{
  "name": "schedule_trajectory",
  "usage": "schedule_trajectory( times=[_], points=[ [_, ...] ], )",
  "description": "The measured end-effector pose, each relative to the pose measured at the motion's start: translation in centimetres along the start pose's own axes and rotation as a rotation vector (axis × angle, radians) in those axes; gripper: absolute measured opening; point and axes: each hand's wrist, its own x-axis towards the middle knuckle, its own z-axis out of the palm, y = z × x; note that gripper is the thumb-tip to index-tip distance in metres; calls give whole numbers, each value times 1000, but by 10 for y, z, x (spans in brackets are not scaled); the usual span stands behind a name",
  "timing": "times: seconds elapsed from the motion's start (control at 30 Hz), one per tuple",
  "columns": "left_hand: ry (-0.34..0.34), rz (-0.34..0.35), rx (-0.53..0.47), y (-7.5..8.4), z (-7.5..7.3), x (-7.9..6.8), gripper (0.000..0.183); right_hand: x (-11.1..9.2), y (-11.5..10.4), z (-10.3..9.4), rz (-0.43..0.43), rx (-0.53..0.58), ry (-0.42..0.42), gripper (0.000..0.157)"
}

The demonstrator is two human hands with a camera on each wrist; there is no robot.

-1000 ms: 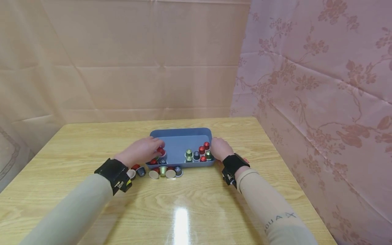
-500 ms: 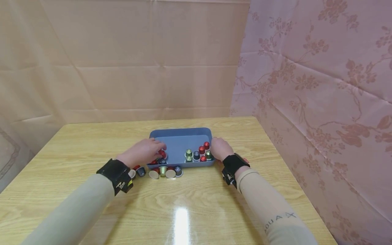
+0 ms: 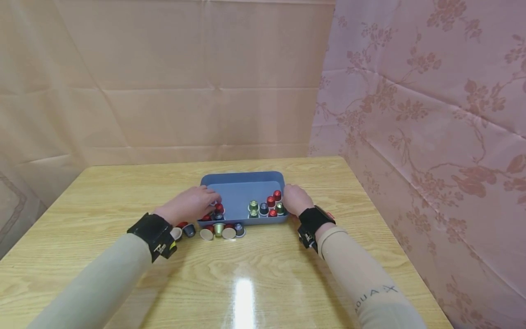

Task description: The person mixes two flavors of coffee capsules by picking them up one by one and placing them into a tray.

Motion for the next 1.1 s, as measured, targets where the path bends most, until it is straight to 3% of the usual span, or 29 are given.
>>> schedule_trajectory(
  times=[0.3,0.6,0.87,1.1],
  points=[
    [48,-48,-35,-8,-11,-9,25,-1,-1,-1,-14,-6,5,24],
    [67,-112,-55,-23,-22,-27,21,-1,-2,-1,2,8,-12,26],
    [-62,-261,-50,-41,-28,-38,19,-1,-1,0,4,11,-11,24],
    [-213,-464,-114,-48,-33,-50,23,0,-2,0,13,11,-5,24]
  ],
)
